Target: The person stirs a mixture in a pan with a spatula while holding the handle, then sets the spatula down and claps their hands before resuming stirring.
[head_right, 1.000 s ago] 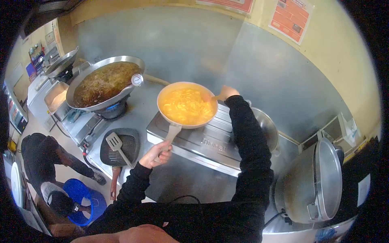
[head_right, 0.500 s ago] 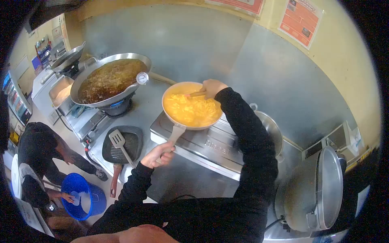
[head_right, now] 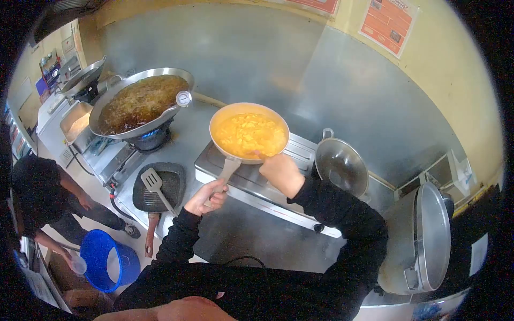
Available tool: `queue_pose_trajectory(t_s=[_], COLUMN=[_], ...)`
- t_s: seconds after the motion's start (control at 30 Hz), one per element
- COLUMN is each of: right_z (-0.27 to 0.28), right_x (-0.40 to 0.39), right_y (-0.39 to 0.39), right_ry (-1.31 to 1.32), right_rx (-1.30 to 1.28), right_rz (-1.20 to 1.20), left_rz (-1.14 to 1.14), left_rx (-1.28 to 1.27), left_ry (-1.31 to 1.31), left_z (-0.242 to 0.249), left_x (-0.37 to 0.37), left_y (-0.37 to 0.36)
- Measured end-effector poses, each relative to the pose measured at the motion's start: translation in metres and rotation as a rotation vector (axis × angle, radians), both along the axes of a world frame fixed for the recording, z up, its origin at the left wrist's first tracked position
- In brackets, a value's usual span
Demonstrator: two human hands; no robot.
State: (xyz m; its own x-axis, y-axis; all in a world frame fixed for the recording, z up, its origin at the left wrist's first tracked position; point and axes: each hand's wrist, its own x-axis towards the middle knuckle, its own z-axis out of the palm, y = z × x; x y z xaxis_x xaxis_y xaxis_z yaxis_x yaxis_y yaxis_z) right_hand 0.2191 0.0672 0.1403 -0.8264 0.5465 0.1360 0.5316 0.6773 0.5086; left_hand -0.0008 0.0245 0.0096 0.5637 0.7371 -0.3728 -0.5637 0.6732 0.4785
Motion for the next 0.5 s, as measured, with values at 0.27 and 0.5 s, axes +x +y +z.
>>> queue_pose_trajectory(t_s=[0.27,0.5], right_z=[-0.027,0.071], right_x=[-0.007,0.021], right_y=[0.086,0.088], right_ry=[0.213,0.352], right_rx=[-0.003,-0.235], right_rz=[-0.085,-0.407], left_rz=[-0.022,-0.024], left_rx=[0.017,0.007], left_ry=[-0.037,-0.020], left_z=[-0.005,0.001], left_x=[-0.002,-0.001], left_y=[0.002,0.000])
